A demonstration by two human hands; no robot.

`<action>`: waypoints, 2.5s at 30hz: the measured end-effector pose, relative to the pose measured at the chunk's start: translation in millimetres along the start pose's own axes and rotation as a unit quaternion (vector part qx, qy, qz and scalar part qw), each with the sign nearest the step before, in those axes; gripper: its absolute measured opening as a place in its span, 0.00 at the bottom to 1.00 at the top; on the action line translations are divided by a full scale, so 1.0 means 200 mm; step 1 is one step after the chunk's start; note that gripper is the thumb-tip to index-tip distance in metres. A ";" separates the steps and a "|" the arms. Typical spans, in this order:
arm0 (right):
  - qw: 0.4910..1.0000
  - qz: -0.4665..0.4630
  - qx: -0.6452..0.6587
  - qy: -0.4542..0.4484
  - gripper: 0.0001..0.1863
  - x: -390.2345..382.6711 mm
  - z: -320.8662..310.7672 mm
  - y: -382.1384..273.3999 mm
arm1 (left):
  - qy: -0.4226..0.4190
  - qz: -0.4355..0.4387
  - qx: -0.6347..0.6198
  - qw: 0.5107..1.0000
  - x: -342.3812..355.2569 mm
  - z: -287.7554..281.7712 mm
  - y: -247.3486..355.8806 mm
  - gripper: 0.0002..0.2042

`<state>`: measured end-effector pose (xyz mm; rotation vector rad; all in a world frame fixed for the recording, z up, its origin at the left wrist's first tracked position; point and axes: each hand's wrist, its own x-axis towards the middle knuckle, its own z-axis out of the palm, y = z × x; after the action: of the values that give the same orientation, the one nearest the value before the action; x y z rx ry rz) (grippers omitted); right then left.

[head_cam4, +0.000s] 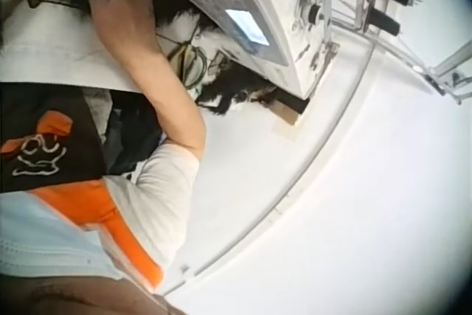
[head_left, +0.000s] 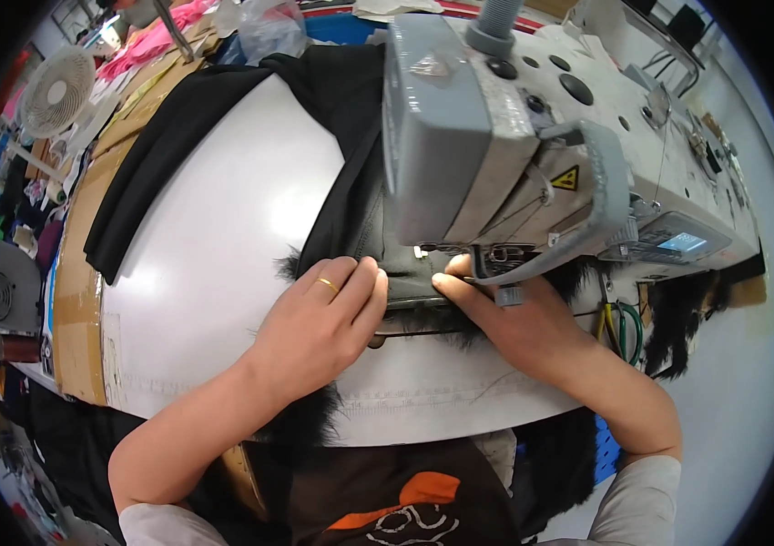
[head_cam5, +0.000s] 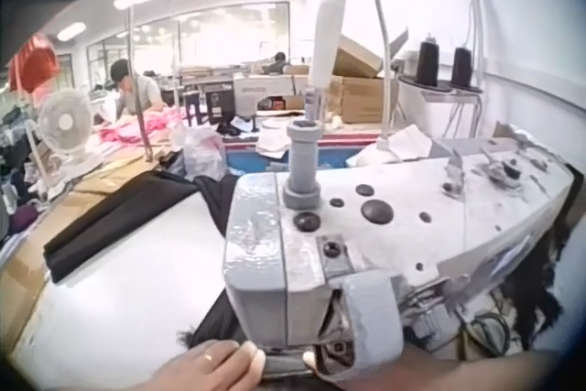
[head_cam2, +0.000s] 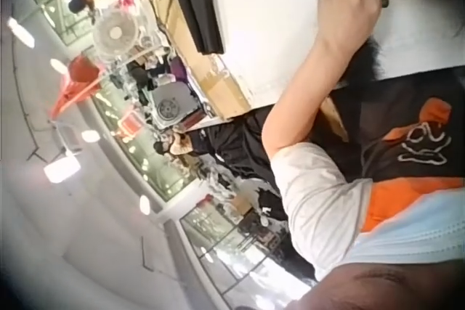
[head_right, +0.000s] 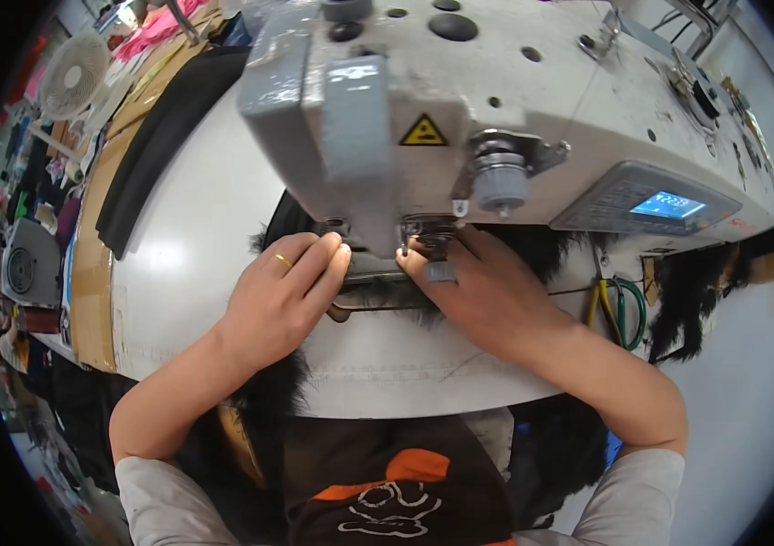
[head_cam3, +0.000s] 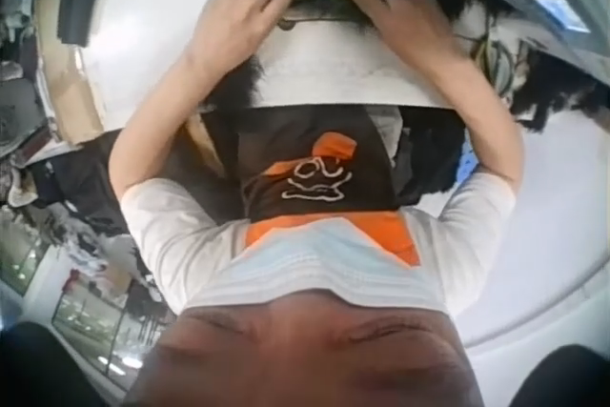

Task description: Sewing and trimming faux fur pieces onto black fabric components using an industrial sewing machine.

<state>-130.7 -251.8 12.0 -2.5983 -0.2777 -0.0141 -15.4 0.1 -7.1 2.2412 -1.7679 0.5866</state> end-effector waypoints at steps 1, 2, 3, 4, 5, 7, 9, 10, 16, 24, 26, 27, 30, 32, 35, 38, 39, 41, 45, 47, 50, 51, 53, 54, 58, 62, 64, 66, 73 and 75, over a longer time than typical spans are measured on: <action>0.997 -0.057 -0.035 0.046 0.22 0.00 0.03 0.03 | -0.001 0.005 -0.001 1.000 0.01 0.00 -0.01 0.21; 0.997 -0.054 -0.034 0.050 0.22 0.00 0.04 0.05 | -0.017 0.002 -0.017 1.000 0.02 -0.01 -0.02 0.21; 0.987 -0.093 -0.114 0.061 0.21 0.01 0.06 0.08 | -0.035 -0.004 -0.031 0.999 0.03 -0.01 -0.04 0.22; 0.970 -0.131 -0.193 0.071 0.21 0.02 0.07 0.10 | -0.043 -0.001 -0.035 0.998 0.04 0.00 -0.07 0.21; 0.971 -0.127 -0.189 0.073 0.19 0.02 0.07 0.10 | -0.045 0.002 -0.035 0.998 0.04 0.01 -0.10 0.21; 0.961 -0.143 -0.228 0.066 0.17 0.02 0.07 0.11 | -0.053 0.030 -0.048 0.997 0.05 0.01 -0.13 0.22; 0.949 -0.157 -0.265 0.060 0.15 0.01 0.07 0.11 | -0.053 0.033 -0.052 0.997 0.04 0.00 -0.11 0.22; 0.936 -0.159 -0.313 0.026 0.12 -0.01 0.06 0.10 | -0.051 0.035 -0.056 0.997 0.03 -0.01 -0.09 0.23; 0.941 -0.132 -0.308 0.053 0.07 -0.06 0.06 0.01 | -0.070 0.040 -0.044 0.996 0.04 -0.04 -0.07 0.23; 0.925 -0.139 -0.350 0.054 0.15 -0.07 0.03 0.07 | -0.068 0.043 -0.045 0.996 0.05 0.00 -0.09 0.21; 0.927 -0.124 -0.343 0.092 0.17 -0.07 0.03 0.08 | -0.052 0.044 -0.047 0.997 0.06 0.01 -0.09 0.21; 0.926 -0.126 -0.345 0.090 0.17 -0.07 0.02 0.09 | -0.065 0.038 -0.055 0.996 0.07 0.01 -0.10 0.21; 0.933 -0.118 -0.334 0.054 0.19 -0.08 0.01 0.13 | -0.092 0.033 -0.067 0.993 0.08 0.02 -0.11 0.20; 0.929 -0.124 -0.331 0.108 0.18 -0.08 0.03 0.16 | -0.105 0.035 -0.069 0.991 0.09 0.04 -0.12 0.20; 0.941 -0.114 -0.291 0.126 0.16 -0.08 0.04 0.15 | -0.085 0.026 -0.108 0.990 0.07 0.05 -0.12 0.19; 0.957 -0.090 -0.254 0.111 0.16 -0.08 0.02 0.14 | -0.096 0.002 -0.121 0.988 0.10 0.03 -0.11 0.20; 0.952 -0.093 -0.273 0.100 0.17 -0.08 0.01 0.14 | -0.112 -0.004 -0.114 0.987 0.10 0.02 -0.10 0.19; 0.949 -0.093 -0.287 0.097 0.17 -0.09 0.02 0.15 | -0.126 -0.011 -0.107 0.986 0.10 0.02 -0.10 0.19; 0.935 -0.080 -0.343 0.048 0.17 -0.12 0.01 0.13 | -0.083 0.023 -0.103 0.991 0.08 0.06 -0.10 0.19; 0.942 -0.080 -0.323 0.043 0.17 -0.12 0.01 0.14 | -0.078 0.029 -0.105 0.991 0.07 0.05 -0.10 0.19; 0.949 -0.064 -0.306 0.048 0.43 -0.13 0.02 0.16 | -0.088 0.023 -0.103 0.991 0.09 0.05 -0.11 0.19; 0.948 -0.065 -0.306 0.047 0.43 -0.13 0.02 0.16 | -0.074 0.019 -0.114 0.991 0.09 0.06 -0.11 0.19; 0.949 -0.078 -0.296 0.072 0.42 -0.13 0.01 0.15 | -0.058 0.014 -0.124 0.990 0.09 0.06 -0.11 0.19; 0.937 -0.094 -0.328 0.070 0.15 -0.12 0.00 0.16 | -0.068 0.008 -0.128 0.989 0.09 0.05 -0.11 0.19; 0.947 -0.081 -0.305 0.058 0.08 -0.10 0.02 0.16 | -0.087 0.003 -0.142 0.986 0.07 0.05 -0.11 0.19; 0.932 -0.077 -0.353 0.011 0.02 -0.15 0.02 0.20 | -0.031 0.006 -0.118 0.992 0.09 0.07 -0.11 0.19; 0.932 -0.083 -0.352 0.013 0.02 -0.13 0.01 0.20 | -0.051 0.001 -0.128 0.990 0.10 0.07 -0.11 0.21; 0.933 -0.090 -0.348 0.014 0.02 -0.13 0.01 0.19 | -0.035 0.007 -0.125 0.992 0.08 0.09 -0.11 0.23; 0.943 -0.059 -0.329 0.003 0.34 -0.08 -0.04 0.12 | -0.004 -0.016 -0.133 0.991 0.08 0.10 -0.09 0.19; 0.932 -0.063 -0.356 0.014 0.32 -0.07 0.00 0.12 | 0.009 -0.017 -0.132 0.991 0.08 0.13 -0.08 0.19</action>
<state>-139.6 -275.1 -1.8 -3.2884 -0.5039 -0.2402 8.0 -20.4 -21.5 2.0755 -1.6837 0.3409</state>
